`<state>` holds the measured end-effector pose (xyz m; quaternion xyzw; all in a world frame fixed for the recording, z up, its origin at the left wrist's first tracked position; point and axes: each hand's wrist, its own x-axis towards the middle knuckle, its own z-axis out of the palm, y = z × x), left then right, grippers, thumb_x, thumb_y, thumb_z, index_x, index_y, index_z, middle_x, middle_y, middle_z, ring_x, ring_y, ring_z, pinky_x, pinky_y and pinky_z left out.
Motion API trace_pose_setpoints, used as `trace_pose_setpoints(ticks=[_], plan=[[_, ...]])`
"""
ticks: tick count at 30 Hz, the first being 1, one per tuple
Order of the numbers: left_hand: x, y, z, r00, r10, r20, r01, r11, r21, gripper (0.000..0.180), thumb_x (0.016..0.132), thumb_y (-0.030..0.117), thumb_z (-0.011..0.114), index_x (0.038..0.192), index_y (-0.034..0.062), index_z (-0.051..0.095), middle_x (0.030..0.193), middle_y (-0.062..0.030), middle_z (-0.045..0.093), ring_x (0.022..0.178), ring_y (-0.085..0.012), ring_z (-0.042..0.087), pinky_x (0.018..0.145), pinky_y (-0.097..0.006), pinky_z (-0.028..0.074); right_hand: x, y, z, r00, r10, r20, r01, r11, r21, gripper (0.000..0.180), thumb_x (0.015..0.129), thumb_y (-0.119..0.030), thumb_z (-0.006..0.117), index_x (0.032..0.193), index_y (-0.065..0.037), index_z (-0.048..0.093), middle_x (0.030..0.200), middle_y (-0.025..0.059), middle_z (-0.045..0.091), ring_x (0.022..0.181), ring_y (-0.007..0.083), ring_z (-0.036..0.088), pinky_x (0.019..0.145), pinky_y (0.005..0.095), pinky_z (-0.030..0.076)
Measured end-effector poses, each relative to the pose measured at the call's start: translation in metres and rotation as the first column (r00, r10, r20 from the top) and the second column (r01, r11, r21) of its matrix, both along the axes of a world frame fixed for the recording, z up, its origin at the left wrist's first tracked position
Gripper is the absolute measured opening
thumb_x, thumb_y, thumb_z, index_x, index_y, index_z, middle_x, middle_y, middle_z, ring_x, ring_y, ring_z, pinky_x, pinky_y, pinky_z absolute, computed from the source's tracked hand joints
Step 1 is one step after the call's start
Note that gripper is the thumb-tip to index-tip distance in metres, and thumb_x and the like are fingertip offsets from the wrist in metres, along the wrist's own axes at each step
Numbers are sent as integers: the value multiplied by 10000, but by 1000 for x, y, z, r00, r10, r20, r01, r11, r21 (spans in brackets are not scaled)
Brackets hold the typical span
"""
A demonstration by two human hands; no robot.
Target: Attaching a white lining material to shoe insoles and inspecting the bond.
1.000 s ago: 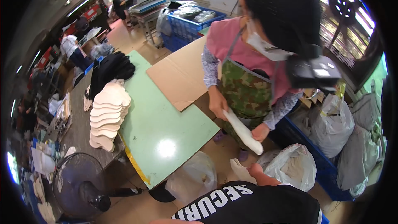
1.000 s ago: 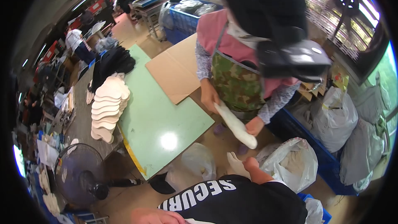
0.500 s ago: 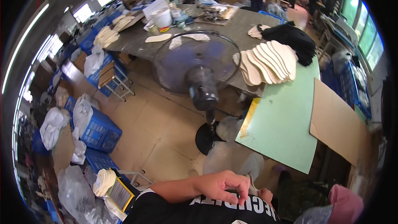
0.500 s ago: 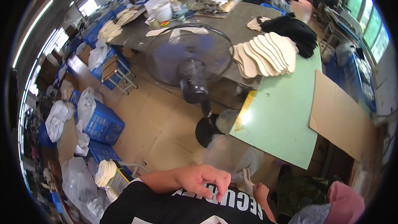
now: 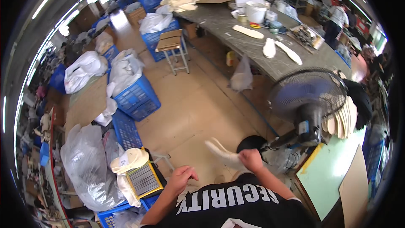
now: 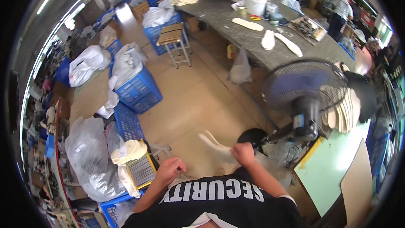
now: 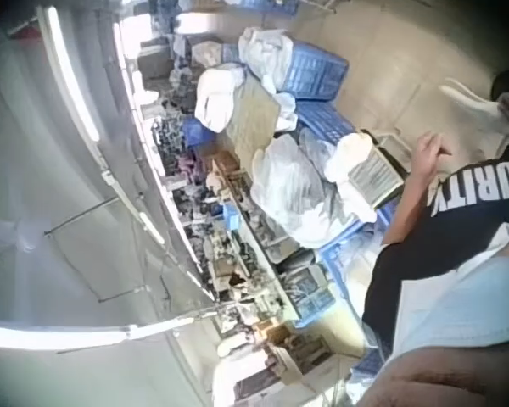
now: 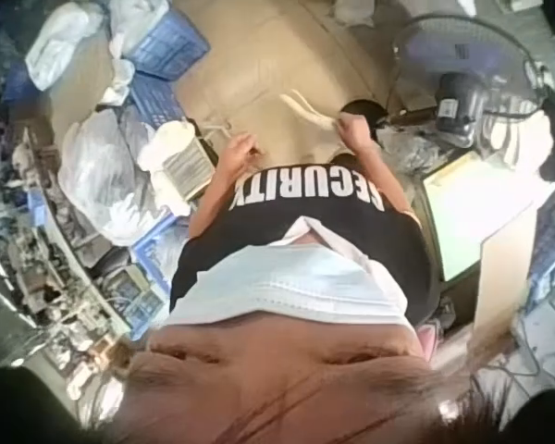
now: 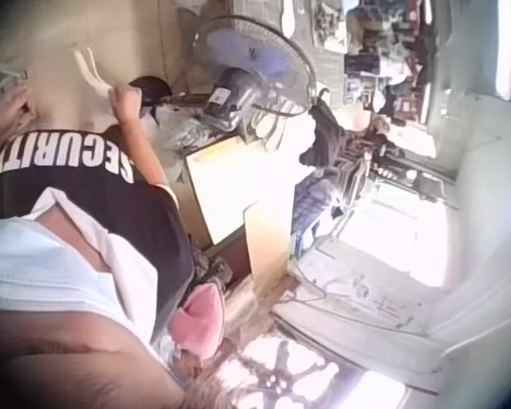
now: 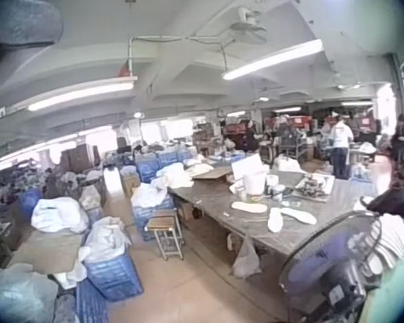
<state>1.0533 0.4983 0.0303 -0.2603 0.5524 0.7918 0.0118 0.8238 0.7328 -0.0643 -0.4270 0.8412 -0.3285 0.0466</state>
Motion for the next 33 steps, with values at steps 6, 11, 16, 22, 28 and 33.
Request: trace_pose_setpoints(ticks=[6, 11, 16, 22, 28, 33], plan=[[5, -22, 20, 952, 203, 229, -193, 979, -66, 280, 977, 215, 514, 807, 20, 621, 796, -67, 660, 727, -127, 596, 685, -252, 456, -70, -110, 69, 903, -74, 423, 199, 945, -260, 148, 833, -137, 705, 848, 8, 679, 687, 120, 657, 611, 163, 596, 605, 291, 476], [-40, -53, 32, 991, -16, 136, 42, 981, -188, 259, 968, 195, 515, 848, 22, 664, 821, -21, 664, 768, -82, 567, 680, -211, 433, -122, -169, 80, 843, 28, 537, 256, 857, -447, 105, 854, -76, 663, 838, 27, 654, 734, 24, 630, 696, 70, 549, 643, 241, 455], [-98, -102, 1, 998, -24, 58, 28, 997, -76, 316, 1003, 253, 487, 896, -2, 642, 859, -59, 673, 860, -137, 629, 815, -272, 483, -195, -208, 57, 914, -165, 371, 282, 916, -286, 98, 813, -87, 679, 829, 7, 656, 636, 38, 572, 624, 83, 526, 594, 270, 442], [-178, -189, -16, 994, 7, 113, -18, 995, 101, 353, 1017, 287, 442, 881, 13, 619, 896, -83, 666, 842, -164, 624, 805, -288, 485, -281, -268, 43, 961, -209, 183, 226, 971, -74, 168, 759, -169, 729, 831, -28, 670, 716, 166, 637, 665, 346, 616, 605, 395, 476], [-226, -277, -24, 909, 416, -32, -413, 908, 69, 271, 993, 214, 479, 890, 8, 622, 831, -105, 663, 780, -184, 631, 749, -308, 496, -368, -349, 86, 823, -99, 560, 297, 915, -275, 131, 848, -127, 677, 845, 1, 651, 683, 16, 587, 639, 98, 511, 586, 276, 426], [-239, -347, -39, 858, 496, 129, -503, 864, 18, 242, 980, 207, 507, 886, 12, 615, 832, -115, 664, 748, -190, 628, 711, -314, 491, -422, -414, 106, 708, 30, 705, 335, 865, -373, 106, 890, -117, 646, 887, -12, 653, 751, -43, 592, 691, 39, 498, 620, 225, 415]])
